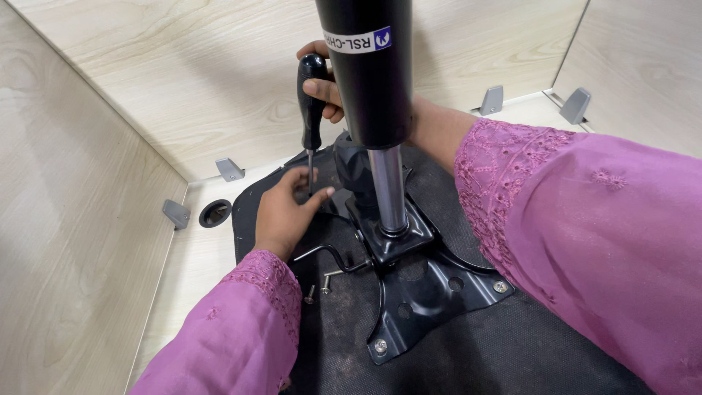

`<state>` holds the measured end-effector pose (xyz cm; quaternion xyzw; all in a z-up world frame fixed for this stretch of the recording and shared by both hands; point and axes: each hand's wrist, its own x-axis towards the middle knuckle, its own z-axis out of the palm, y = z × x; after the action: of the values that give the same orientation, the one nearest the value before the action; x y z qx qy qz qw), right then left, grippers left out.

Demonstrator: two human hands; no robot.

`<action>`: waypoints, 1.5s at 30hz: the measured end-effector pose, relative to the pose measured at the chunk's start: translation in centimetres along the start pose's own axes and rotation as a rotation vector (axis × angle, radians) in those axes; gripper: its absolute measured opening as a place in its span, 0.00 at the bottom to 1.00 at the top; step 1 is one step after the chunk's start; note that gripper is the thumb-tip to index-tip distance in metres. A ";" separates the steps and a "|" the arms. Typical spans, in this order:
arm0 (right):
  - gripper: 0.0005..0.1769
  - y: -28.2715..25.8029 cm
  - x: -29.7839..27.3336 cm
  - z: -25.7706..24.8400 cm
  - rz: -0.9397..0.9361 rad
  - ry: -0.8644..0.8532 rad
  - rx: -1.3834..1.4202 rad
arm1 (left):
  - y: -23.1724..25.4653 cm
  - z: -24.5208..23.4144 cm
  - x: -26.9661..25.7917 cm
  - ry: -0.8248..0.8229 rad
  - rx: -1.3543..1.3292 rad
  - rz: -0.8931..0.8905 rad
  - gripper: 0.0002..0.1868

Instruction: The person uses a screwdriver to tighten screws on the underside of an office chair seat, securing the central gas-lift mechanism. They reposition the seat and continue fastening additional screws to complete the assembly.

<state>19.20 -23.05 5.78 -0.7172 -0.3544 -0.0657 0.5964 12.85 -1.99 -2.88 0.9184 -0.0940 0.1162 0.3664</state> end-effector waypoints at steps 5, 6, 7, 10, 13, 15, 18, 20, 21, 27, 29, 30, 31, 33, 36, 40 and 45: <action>0.32 -1.5 -1.8 0.4 0.173 0.053 0.163 | 1.0 -0.4 -0.1 -0.016 -0.259 0.059 0.12; 0.32 -1.8 -2.9 0.3 0.230 0.074 0.226 | 1.0 -0.5 -0.1 -0.032 -0.282 -0.011 0.11; 0.30 -2.0 -4.0 0.1 0.221 0.099 0.255 | 0.8 -0.8 0.0 -0.020 -0.283 -0.050 0.11; 0.29 -2.4 -6.8 0.1 0.264 0.248 0.206 | -0.8 -1.8 0.4 0.037 -0.267 -0.128 0.12; 0.31 -2.6 -10.4 2.2 0.316 0.453 -0.036 | -3.5 -1.9 1.1 0.087 -0.236 -0.164 0.14; 0.29 -3.3 -13.0 3.7 0.174 0.468 -0.085 | -5.5 -1.9 1.9 0.052 -0.230 -0.240 0.15; 0.31 -4.9 -17.2 6.3 0.282 0.490 -0.186 | -8.9 -2.1 2.4 -0.115 -0.200 -0.400 0.17; 0.38 -6.3 -19.8 8.4 0.525 0.403 -0.590 | -10.6 -2.0 2.5 -0.209 -0.286 -0.440 0.16; 0.47 -6.9 -20.7 9.5 0.577 0.294 -0.712 | -11.2 -2.0 2.5 -0.255 -0.329 -0.461 0.15; 0.77 -7.9 -21.7 12.0 0.823 0.002 -1.035 | -11.3 -2.6 2.7 -0.412 -0.209 -0.441 0.15; 0.80 -7.5 -21.4 12.0 0.818 0.057 -1.046 | -10.7 -2.9 2.0 -0.442 -0.099 -0.392 0.16; 0.79 -7.2 -21.3 12.1 0.807 0.074 -1.071 | -10.3 -3.0 1.7 -0.454 -0.046 -0.369 0.16; 0.79 -6.9 -21.2 12.2 0.799 0.093 -1.093 | -9.9 -3.1 1.3 -0.483 -0.041 -0.397 0.16; 0.77 -6.3 -21.1 12.4 0.767 0.129 -1.133 | -9.1 -3.4 0.6 -0.539 -0.031 -0.454 0.16; 0.74 -5.7 -21.3 12.7 0.699 0.174 -1.181 | -8.4 -4.2 0.1 -0.675 0.139 -0.371 0.17; 0.73 -5.2 -21.5 12.8 0.656 0.197 -1.205 | -8.2 -4.8 -1.2 -0.664 0.118 -0.282 0.17; 0.73 -5.0 -21.7 12.7 0.631 0.196 -1.202 | -7.5 -4.7 -2.3 -0.619 0.144 -0.276 0.16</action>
<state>-3.96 -20.77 -4.96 -0.9834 0.0250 -0.1385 0.1149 11.90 6.79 -5.14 0.9376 -0.0671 -0.2122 0.2671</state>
